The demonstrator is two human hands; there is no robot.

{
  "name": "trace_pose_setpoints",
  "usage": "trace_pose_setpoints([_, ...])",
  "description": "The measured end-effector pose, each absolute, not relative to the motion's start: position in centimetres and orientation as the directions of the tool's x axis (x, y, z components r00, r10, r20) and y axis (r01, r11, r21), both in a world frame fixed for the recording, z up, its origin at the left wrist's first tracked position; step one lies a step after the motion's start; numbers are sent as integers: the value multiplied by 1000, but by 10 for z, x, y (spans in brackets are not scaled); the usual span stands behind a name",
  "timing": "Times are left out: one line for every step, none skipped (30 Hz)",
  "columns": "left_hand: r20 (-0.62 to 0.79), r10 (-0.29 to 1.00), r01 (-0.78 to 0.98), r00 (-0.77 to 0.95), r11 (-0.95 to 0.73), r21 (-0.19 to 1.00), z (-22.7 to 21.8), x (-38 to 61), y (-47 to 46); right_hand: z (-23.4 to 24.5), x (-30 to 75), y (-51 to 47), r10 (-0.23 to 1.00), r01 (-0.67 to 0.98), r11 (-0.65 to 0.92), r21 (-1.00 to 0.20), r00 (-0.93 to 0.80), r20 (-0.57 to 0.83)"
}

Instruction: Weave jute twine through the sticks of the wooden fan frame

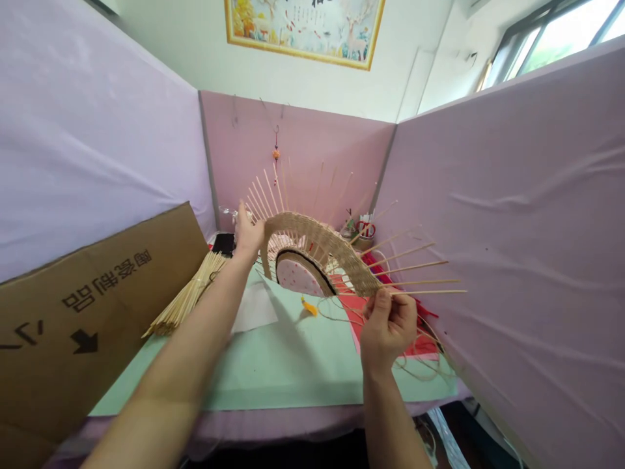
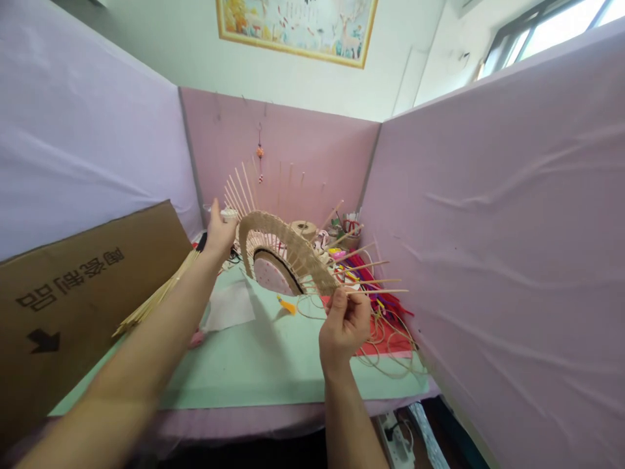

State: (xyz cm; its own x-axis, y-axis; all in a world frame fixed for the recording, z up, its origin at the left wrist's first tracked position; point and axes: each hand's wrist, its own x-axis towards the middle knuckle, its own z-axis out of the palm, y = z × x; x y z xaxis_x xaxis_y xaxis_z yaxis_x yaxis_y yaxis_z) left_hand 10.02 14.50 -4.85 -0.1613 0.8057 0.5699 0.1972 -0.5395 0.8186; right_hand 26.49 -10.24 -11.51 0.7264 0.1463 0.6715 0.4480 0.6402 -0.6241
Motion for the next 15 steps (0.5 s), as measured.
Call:
trace_pose_setpoints([602, 781, 160, -166, -581, 798, -51, 104, 127, -113, 260, -103, 153, 445, 643, -623, 723, 673])
trace_pose_setpoints([637, 758, 119, -143, -626, 771, -54, 108, 107, -111, 255, -104, 160, 442, 644, -624, 721, 675])
trace_pose_setpoints([682, 722, 92, -116, -676, 732, -57, 113, 83, -110, 251, -105, 167, 442, 641, -627, 717, 677])
trace_pose_setpoints([740, 666, 99, -99, -733, 673, -60, 117, 59, -108, 247, -106, 173, 448, 637, -628, 711, 682])
trace_pose_setpoints([800, 594, 140, -86, -788, 600, -63, 122, 33, -106, 244, -107, 178, 456, 632, -627, 702, 690])
trace_pose_setpoints([852, 520, 186, -55, -833, 521, -66, 125, 9, -103, 241, -108, 184, 464, 629, -623, 691, 699])
trace_pose_setpoints([895, 445, 206, 0, -876, 436, -69, 128, -14, -101, 239, -108, 191, 472, 627, -620, 678, 710])
trace_pose_setpoints([921, 379, 203, 89, -912, 355, -70, 130, -33, -98, 236, -108, 200, 477, 627, -616, 666, 719])
trace_pose_setpoints([929, 325, 196, 178, -937, 290, -72, 132, -48, -95, 234, -108, 210, 478, 627, -615, 656, 725])
trace_pose_setpoints([931, 281, 177, 233, -954, 243, -72, 134, -58, -92, 231, -107, 221, 476, 628, -615, 649, 728])
trace_pose_setpoints([930, 253, 173, 268, -962, 211, -72, 136, -64, -88, 229, -106, 233, 475, 629, -615, 640, 732])
trace_pose_setpoints([936, 230, 181, 266, -966, 186, -71, 138, -65, -85, 227, -106, 241, 481, 629, -611, 626, 741])
trace_pose_setpoints([945, 207, 189, 255, -969, 161, -70, 140, -63, -81, 224, -105, 252, 489, 629, -604, 607, 754])
trace_pose_setpoints([955, 185, 199, 231, -970, 139, -69, 142, -59, -77, 222, -105, 264, 500, 630, -595, 583, 769])
trace_pose_setpoints([966, 162, 206, 200, -971, 120, -68, 144, -53, -74, 221, -104, 278, 509, 632, -584, 555, 784])
